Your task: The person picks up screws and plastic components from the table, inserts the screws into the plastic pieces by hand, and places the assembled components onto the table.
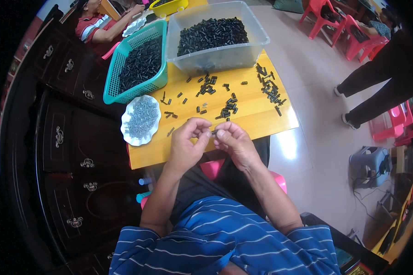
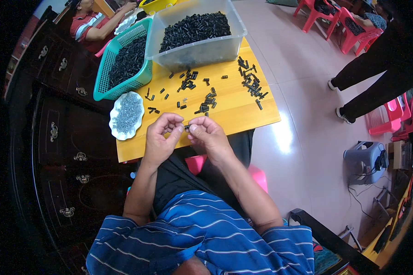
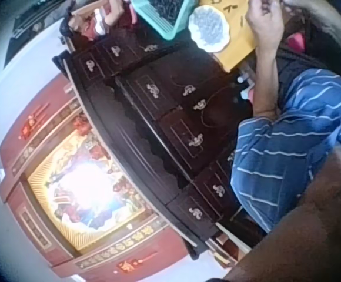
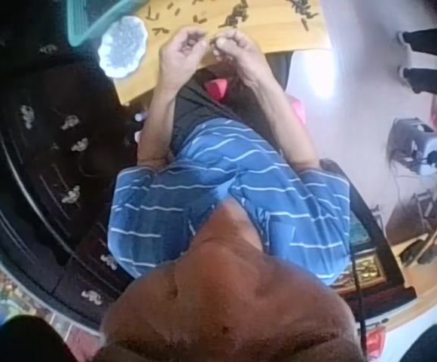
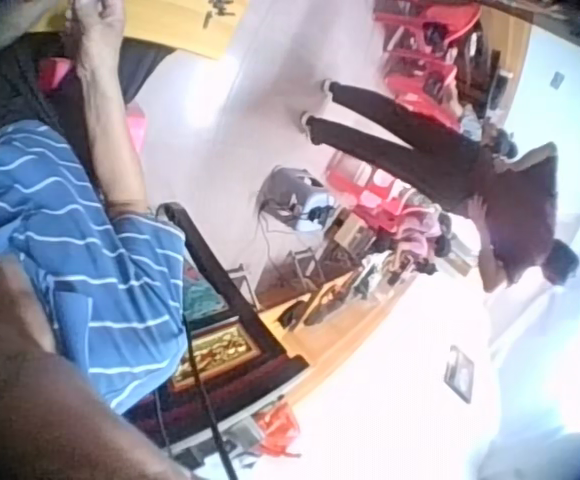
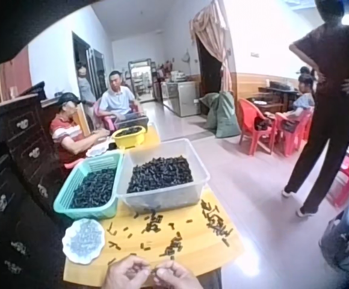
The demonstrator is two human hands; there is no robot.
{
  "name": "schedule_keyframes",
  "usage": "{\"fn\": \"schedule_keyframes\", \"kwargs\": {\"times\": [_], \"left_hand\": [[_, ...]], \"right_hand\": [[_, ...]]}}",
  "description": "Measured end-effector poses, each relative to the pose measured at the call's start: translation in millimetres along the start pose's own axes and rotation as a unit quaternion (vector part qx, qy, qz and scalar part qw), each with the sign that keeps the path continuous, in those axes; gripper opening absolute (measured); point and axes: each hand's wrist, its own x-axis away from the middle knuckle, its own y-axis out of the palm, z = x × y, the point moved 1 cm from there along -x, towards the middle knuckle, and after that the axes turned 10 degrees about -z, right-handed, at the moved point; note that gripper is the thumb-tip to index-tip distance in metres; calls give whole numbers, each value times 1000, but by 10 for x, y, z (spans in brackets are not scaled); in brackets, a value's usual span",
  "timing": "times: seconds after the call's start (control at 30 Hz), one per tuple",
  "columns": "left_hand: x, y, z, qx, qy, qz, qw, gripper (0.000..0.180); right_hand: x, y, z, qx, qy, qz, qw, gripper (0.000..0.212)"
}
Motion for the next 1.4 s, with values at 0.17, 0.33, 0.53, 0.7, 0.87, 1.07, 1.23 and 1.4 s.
{"fn": "schedule_keyframes", "kwargs": {"times": [0.17,0.33,0.53,0.7,0.87,1.07,1.23,1.4], "left_hand": [[-90,-101,80,20,-37,-122,992,15],[-309,-234,97,141,-98,-185,968,15],[-1001,-48,-126,-262,69,-107,957,23],[-1392,137,-495,-410,203,-104,883,16],[-1579,238,-627,-458,216,-169,846,15],[-1630,236,-702,-481,201,-206,828,15],[-1590,193,-690,-372,182,-185,891,13],[-1588,64,-640,-380,175,-162,894,15]], "right_hand": [[5,-1,-18,-2,-2,-29,1000,16],[43,2,-82,-116,39,-115,986,12],[28,-81,-118,-178,29,-101,978,9],[15,-94,-84,-184,41,-95,977,10],[16,-110,-103,-183,39,-78,979,11],[11,-103,-89,-186,40,-76,979,11],[10,-99,-79,-175,36,-74,981,12],[18,-81,-80,-168,39,-72,982,12]]}}
